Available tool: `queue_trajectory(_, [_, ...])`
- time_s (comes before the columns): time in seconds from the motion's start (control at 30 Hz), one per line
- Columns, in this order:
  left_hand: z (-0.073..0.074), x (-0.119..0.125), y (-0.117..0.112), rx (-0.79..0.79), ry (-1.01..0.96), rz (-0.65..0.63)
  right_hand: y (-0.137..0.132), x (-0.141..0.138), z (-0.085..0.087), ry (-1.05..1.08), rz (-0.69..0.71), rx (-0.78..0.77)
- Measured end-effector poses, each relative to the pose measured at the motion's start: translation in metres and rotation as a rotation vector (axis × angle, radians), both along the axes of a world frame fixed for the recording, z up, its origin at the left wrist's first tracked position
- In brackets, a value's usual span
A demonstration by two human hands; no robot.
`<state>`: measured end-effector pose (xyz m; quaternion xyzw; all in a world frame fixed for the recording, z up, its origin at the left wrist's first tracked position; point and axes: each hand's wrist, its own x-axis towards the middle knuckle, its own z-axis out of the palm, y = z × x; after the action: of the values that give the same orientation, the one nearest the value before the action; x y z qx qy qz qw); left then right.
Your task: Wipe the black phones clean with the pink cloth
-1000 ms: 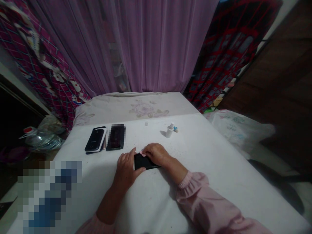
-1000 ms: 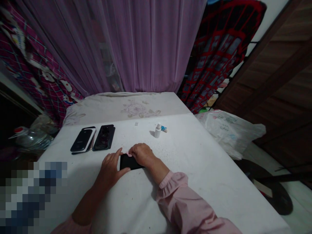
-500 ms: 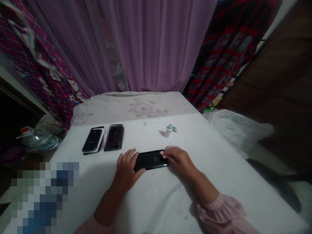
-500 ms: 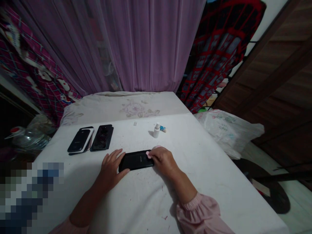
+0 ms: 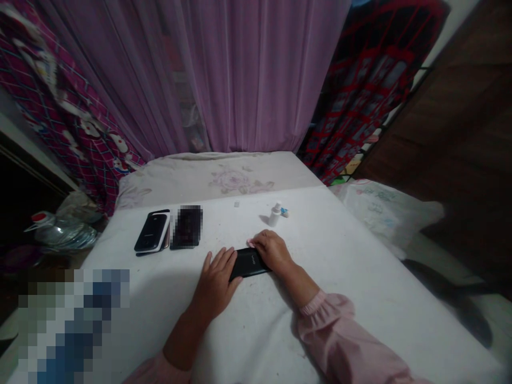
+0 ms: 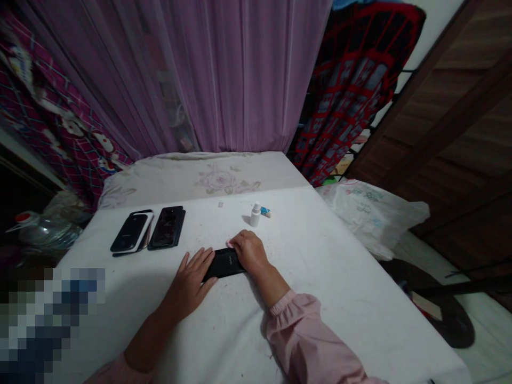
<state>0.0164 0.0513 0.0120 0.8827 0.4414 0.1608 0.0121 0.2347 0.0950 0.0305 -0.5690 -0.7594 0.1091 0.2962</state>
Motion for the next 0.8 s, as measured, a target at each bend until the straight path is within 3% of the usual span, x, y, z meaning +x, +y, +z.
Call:
queue_trajectory(0.27, [-0.001, 0.003, -0.001, -0.020, -0.033, 0.020, -0.057, 0.004, -0.003, 0.068, 0.166, 0.077])
queue_trajectory(0.4, [-0.001, 0.000, 0.001, -0.037, -0.046, 0.004, -0.039, 0.001, 0.002, -0.013, 0.128, -0.012])
queue_trajectory(0.57, [-0.005, -0.001, 0.000, -0.004, -0.049, 0.010, -0.008, -0.017, 0.010, -0.135, -0.033, -0.097])
queue_trajectory(0.67, [-0.010, -0.002, 0.000, 0.052, -0.066, 0.014, -0.021, -0.025, 0.007, -0.132, -0.024, -0.031])
queue_trajectory(0.8, [-0.015, -0.003, 0.000, 0.089, -0.089, 0.014, -0.057, -0.013, 0.000, -0.015, 0.121, 0.093])
